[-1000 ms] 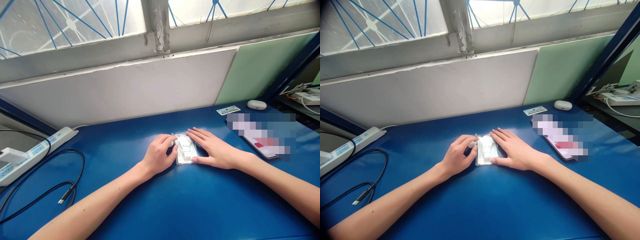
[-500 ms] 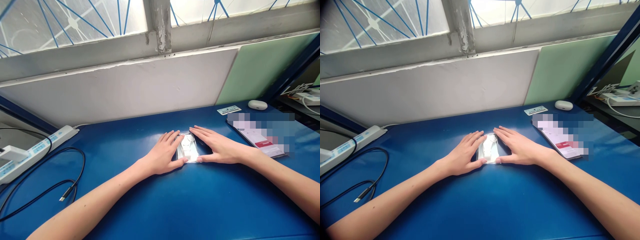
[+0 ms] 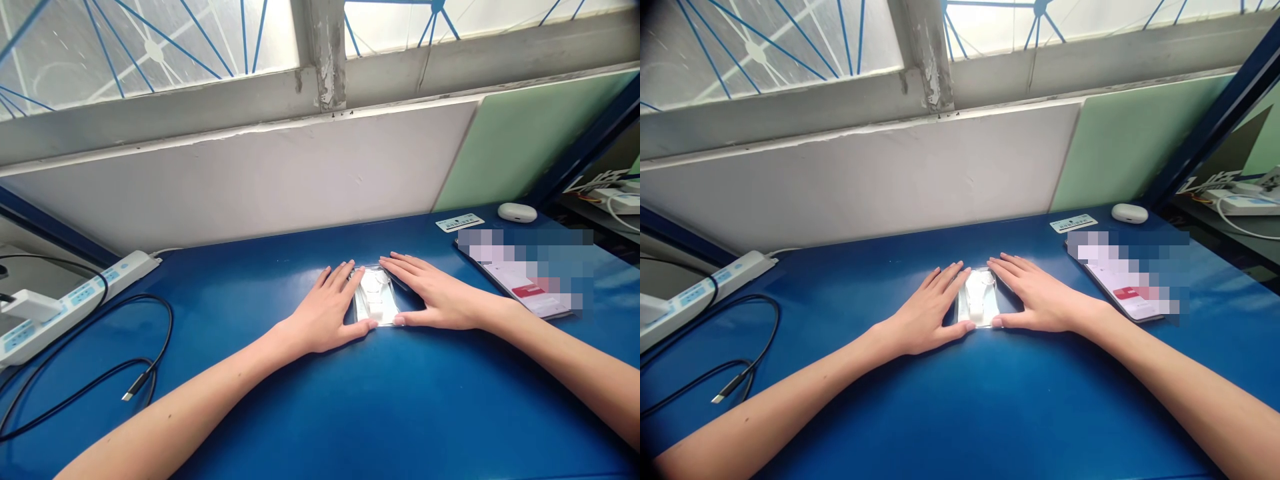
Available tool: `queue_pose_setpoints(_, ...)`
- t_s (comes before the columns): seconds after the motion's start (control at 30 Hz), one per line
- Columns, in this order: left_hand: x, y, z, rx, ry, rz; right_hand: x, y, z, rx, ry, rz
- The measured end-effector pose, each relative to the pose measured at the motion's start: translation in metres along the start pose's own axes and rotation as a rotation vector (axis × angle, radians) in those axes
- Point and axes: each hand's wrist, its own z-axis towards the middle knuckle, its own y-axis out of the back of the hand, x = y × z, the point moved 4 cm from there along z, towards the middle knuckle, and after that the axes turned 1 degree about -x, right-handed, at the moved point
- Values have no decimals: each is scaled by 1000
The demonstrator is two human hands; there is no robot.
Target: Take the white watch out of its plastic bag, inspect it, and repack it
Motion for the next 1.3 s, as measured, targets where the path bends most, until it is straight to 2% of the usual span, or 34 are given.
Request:
queue_pose_setpoints(0.3, 0, 2, 0, 5, 12, 0, -1, 0, 1, 13, -1, -11)
queue_pose_setpoints(0.47, 0, 1, 0, 0, -2, 0, -1, -1, 0, -23, 10, -7)
queue_pose_setpoints(0.73, 2, 2, -1, -15, -2, -20, 6, 0, 0, -22, 101, 12)
queue_pose_setpoints(0.9, 2, 2, -3, -85, 20, -53, 4, 3, 2, -135, 39, 3)
queue_pose_setpoints(1.13, 7, 3, -3, -200, 153, -10, 6, 9, 4, -297, -20, 8)
queue_pose_setpoints(1.3, 9, 2, -1, -144, 136, -22, 7, 10, 4, -293, 29, 53)
